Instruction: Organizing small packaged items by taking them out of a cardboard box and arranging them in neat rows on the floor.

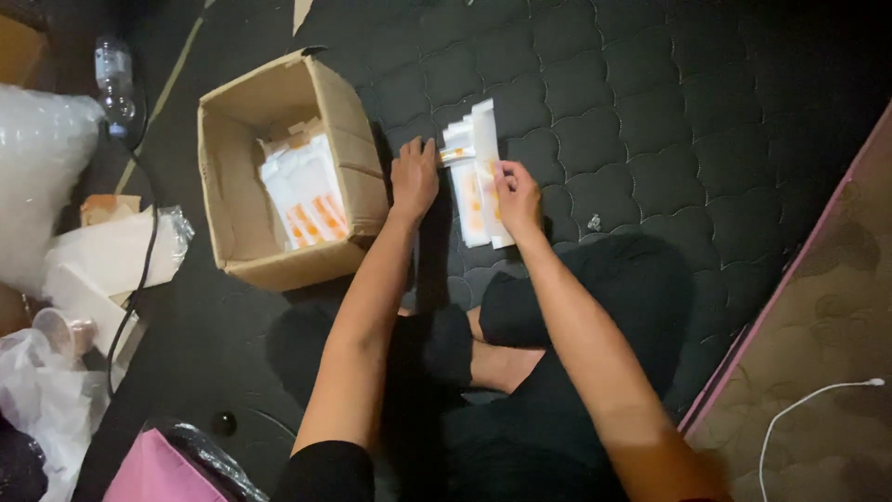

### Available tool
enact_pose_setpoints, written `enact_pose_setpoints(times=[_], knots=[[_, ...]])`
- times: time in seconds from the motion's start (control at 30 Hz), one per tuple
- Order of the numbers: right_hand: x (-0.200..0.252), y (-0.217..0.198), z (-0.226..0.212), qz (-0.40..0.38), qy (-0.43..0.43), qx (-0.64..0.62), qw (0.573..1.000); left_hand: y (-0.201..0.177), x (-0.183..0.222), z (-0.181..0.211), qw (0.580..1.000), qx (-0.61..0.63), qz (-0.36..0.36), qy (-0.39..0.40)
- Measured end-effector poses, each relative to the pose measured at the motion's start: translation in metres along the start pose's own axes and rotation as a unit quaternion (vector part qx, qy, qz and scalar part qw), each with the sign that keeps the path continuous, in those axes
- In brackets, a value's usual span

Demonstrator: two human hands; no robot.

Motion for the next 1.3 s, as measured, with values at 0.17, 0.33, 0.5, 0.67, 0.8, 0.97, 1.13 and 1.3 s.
enact_pose_setpoints(times=[0.17, 0.33, 0.5, 0.67, 0.8, 0.97, 1.13, 1.3], knots=[[-0.026, 0.013, -0.005, -0.021, -0.038, -0.031, 0.999, 0.028, -0.002, -0.012, 0.999, 0.021, -0.008, -0.038], [-0.023, 0.019, -0.017, -0.033, -0.034, -0.055, 0.997, 0.03, -0.01, -0.046, 0.982, 0.127, -0.034, -0.137], [-0.001, 0.048, -0.04, -0.126, -0.054, 0.157, 0.978, 0.015, -0.022, -0.053, 0.933, 0.231, -0.075, -0.264], [0.003, 0.065, -0.032, -0.131, -0.106, 0.228, 0.959, 0.003, -0.021, -0.038, 0.942, 0.248, -0.068, -0.218], [0.007, 0.063, -0.036, -0.143, -0.123, 0.265, 0.946, -0.018, -0.022, -0.017, 0.958, 0.244, -0.042, -0.143], [0.015, 0.052, -0.053, -0.15, -0.129, 0.258, 0.946, -0.011, -0.014, -0.012, 0.979, 0.172, -0.006, -0.107], [0.016, 0.054, -0.053, -0.134, -0.15, 0.308, 0.93, -0.023, -0.018, -0.012, 0.983, 0.162, 0.004, -0.092], [0.019, 0.065, -0.044, -0.156, -0.165, 0.337, 0.914, -0.008, -0.011, -0.017, 0.978, 0.18, 0.033, -0.096]])
Point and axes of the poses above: each hand's wrist, its own x-axis away from the middle knuckle, its own y-axis out of the palm, z = x × y, the point moved 8 cm from there along -x, towards the middle knuckle, and after that the axes turned 11 degrees about z, right-handed, at the moved point
